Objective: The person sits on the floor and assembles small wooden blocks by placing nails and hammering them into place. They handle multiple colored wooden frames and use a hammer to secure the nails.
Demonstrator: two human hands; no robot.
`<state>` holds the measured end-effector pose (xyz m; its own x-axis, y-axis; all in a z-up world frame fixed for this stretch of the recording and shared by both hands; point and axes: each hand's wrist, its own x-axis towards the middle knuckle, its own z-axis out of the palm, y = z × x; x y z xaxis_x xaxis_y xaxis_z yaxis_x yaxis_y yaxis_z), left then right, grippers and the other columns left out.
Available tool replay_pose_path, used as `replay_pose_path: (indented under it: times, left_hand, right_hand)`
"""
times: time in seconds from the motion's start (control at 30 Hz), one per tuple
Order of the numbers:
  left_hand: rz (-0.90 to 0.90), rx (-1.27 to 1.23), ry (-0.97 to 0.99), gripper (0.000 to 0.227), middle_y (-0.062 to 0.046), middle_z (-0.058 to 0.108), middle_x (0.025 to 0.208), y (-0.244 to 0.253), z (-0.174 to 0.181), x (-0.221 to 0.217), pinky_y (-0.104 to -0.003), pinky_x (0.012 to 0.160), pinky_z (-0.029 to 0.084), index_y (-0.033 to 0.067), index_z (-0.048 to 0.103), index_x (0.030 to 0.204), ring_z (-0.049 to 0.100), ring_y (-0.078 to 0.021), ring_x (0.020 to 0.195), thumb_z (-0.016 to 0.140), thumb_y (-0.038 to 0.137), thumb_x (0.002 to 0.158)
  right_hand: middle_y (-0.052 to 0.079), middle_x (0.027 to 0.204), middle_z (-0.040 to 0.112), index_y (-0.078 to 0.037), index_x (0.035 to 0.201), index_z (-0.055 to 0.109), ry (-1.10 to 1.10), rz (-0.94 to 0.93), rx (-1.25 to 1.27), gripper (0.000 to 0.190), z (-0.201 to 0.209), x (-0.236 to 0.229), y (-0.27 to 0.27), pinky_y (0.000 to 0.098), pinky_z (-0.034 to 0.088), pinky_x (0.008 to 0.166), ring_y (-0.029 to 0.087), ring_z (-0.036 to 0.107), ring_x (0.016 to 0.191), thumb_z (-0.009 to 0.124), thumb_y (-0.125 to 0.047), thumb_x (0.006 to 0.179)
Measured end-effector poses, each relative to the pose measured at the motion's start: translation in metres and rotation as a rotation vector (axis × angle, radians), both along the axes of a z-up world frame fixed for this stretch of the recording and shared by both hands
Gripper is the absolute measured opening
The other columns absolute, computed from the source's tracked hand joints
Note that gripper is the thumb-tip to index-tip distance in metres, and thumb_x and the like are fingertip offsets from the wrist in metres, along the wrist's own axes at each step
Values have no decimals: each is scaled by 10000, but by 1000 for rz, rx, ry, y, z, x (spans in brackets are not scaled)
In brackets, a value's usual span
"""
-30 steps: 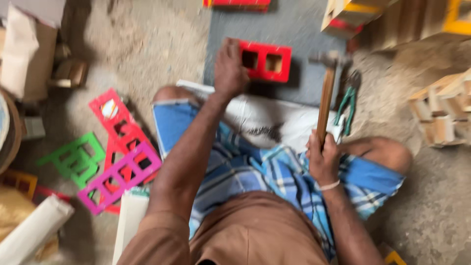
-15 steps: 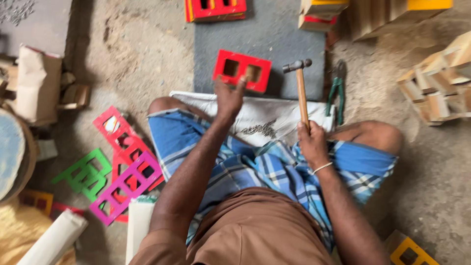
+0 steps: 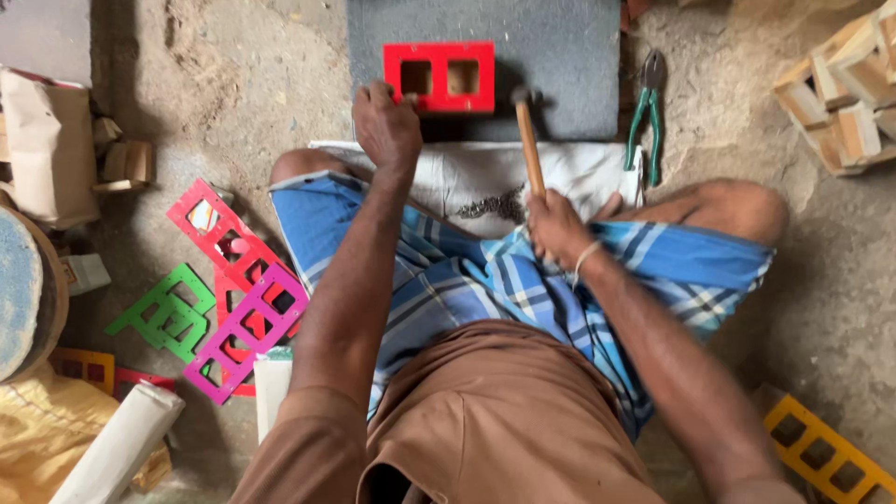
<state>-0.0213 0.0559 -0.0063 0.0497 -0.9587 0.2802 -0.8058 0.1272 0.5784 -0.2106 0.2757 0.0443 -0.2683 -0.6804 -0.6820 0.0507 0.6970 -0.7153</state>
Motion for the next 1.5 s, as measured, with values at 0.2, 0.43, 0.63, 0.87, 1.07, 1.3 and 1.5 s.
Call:
replay_pose_path:
  times: [0.2, 0.43, 0.63, 0.87, 1.07, 1.3, 1.5]
  left_hand:
    - [-6, -27, 84, 361, -149, 640, 978, -5, 3, 10, -490, 787, 499, 69, 635, 962, 629, -386, 930, 877, 239, 754]
    - [33, -59, 21, 366, -160, 628, 1008, -2, -7, 1, -485, 835, 503, 62, 610, 1006, 632, -386, 964, 863, 232, 803]
    - [-34, -426, -35, 471, -301, 576, 1181, 42, 6, -12, -510, 867, 489, -55, 568, 1144, 596, -451, 1035, 758, 132, 755]
    - [-1081, 446, -236, 258, -127, 705, 1135, 124, -37, -50, -475, 807, 562, 142, 718, 1065, 680, -354, 1016, 687, 257, 837]
    - [-962, 404, -102, 272, -76, 733, 1143, 118, -42, -41, -457, 862, 566, 178, 739, 1144, 700, -325, 1023, 647, 187, 889]
    - [67, -206, 199, 580, -258, 570, 1338, 32, -36, -15, -510, 1036, 440, -51, 517, 1393, 537, -447, 1172, 732, 269, 960]
    - [-115, 103, 624, 437, -188, 674, 1230, -40, 1, -13, -417, 990, 534, 12, 641, 1298, 644, -281, 1108, 775, 274, 976]
  right_hand:
    - [-28, 677, 480, -98, 1002, 544, -130, -214, -97, 236, -2, -19, -14, 280, 365, 364, 87, 424, 457, 546, -332, 1032]
    - [5, 655, 479, -51, 962, 501, -54, 4, -47, 290, -14, 12, -5, 290, 416, 362, 100, 450, 461, 540, -330, 1030]
    - [1, 751, 510, -76, 1025, 566, -106, -44, -39, 245, 8, -31, 5, 258, 411, 408, 79, 455, 512, 543, -318, 1047]
    - [11, 753, 549, -100, 1078, 582, -200, -124, -27, 200, 12, -22, 12, 246, 405, 405, 69, 449, 496, 552, -288, 1015]
    - [7, 749, 540, -53, 1038, 540, -166, -110, -28, 244, 13, -21, 8, 243, 423, 415, 63, 464, 506, 583, -293, 1038]
    - [-25, 671, 483, -89, 1022, 558, -118, -113, -67, 236, 2, -20, 4, 237, 363, 364, 55, 416, 453, 576, -324, 1030]
    - [-31, 654, 492, -73, 1016, 575, -31, 50, -61, 260, -2, -11, 6, 251, 368, 365, 67, 417, 458, 563, -332, 1032]
